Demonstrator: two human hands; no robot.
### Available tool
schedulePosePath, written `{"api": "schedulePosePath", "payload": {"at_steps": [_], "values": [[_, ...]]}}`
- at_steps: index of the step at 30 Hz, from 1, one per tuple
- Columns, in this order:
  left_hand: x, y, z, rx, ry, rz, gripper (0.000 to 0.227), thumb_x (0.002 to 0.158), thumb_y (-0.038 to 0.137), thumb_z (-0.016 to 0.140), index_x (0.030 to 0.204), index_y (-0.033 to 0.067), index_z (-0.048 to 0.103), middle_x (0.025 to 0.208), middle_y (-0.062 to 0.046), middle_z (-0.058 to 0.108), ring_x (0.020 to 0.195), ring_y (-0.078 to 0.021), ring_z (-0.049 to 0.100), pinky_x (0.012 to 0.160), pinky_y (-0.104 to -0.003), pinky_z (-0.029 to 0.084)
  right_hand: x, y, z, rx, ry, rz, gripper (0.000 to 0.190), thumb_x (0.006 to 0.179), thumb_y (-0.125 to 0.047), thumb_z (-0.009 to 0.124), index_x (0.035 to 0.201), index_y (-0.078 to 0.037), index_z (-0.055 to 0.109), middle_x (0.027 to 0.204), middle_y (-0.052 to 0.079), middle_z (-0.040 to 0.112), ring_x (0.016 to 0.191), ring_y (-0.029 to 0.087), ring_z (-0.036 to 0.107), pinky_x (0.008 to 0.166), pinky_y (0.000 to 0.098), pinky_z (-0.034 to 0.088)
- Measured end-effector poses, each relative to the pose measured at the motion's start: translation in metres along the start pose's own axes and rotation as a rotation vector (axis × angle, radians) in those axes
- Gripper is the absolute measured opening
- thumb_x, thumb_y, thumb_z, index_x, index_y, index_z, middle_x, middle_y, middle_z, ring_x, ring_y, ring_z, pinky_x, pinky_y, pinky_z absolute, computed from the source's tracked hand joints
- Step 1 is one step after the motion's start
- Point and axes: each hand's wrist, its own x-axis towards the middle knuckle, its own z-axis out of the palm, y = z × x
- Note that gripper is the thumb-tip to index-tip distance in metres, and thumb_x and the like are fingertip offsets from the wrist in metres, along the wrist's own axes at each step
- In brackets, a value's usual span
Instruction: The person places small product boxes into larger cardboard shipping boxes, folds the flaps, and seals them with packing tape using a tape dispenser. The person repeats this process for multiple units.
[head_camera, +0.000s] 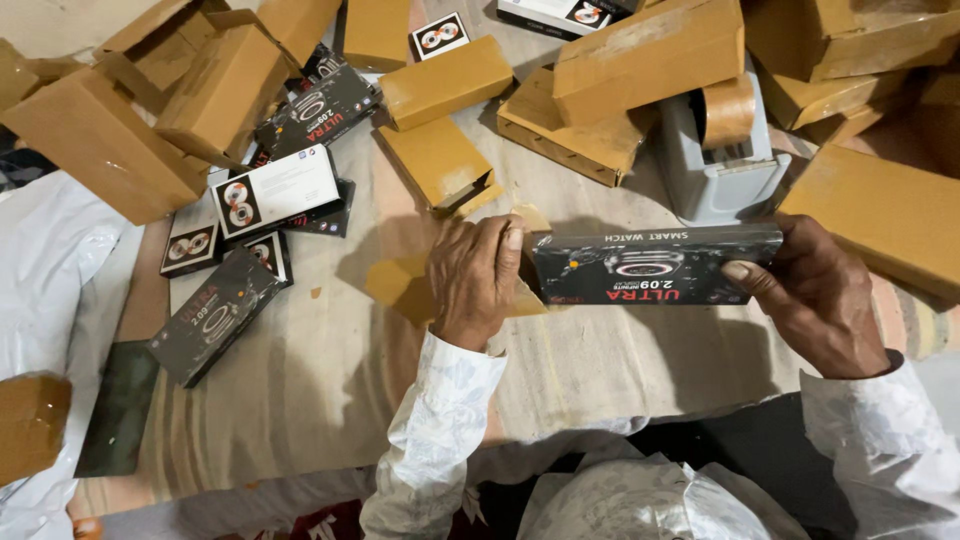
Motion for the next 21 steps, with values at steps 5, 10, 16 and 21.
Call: {"api": "schedulePosePath", "payload": {"at_steps": [5,10,16,21], "values": [[0.015,0.016,0.007,0.001,0.078,0.059,0.027,0.109,0.023,0.048,0.104,0.0038,0.066,0.095,-0.016,0.071,0.088,-0.0354,0.065,0.084,-0.047,0.048,0.011,-0.054,0.006,-0.395,0.001,-0.155,0.044,0.099,-0.010,0.065,0.138,0.008,0.055,0.109,0.017,0.072,0.095,0.026,0.074,0.082,0.0362,0.064],[0.028,0.050,0.025,-0.233,0.293,-0.144,0.034,0.114,0.024,0.040,0.100,0.0062,0.066,0.092,-0.012,0.071,0.086,-0.0299,0.068,0.080,-0.043,0.051,0.028,-0.131,-0.010,-0.728,-0.059,-0.326,0.058,0.101,-0.015,0.057,0.151,0.011,0.044,0.104,0.026,0.069,0.092,0.032,0.073,0.078,0.0401,0.062],[0.025,0.066,0.046,-0.211,0.328,-0.260,0.042,0.114,0.029,0.036,0.099,0.0037,0.066,0.086,-0.014,0.068,0.079,-0.0318,0.065,0.073,-0.043,0.049,0.071,-0.134,0.038,-1.202,-0.164,-0.649,0.067,0.094,-0.028,0.069,0.152,-0.004,0.044,0.104,0.022,0.071,0.081,0.032,0.068,0.070,0.0439,0.057],[0.028,0.041,0.036,-0.364,0.481,-0.453,0.050,0.114,0.038,0.035,0.096,0.0025,0.065,0.087,-0.010,0.070,0.081,-0.0242,0.068,0.075,-0.037,0.053,0.063,-0.097,0.082,-0.923,-0.081,-0.771,0.087,0.086,-0.036,0.071,0.157,-0.007,0.030,0.141,0.026,0.047,0.123,0.037,0.056,0.099,0.0476,0.054]]}}
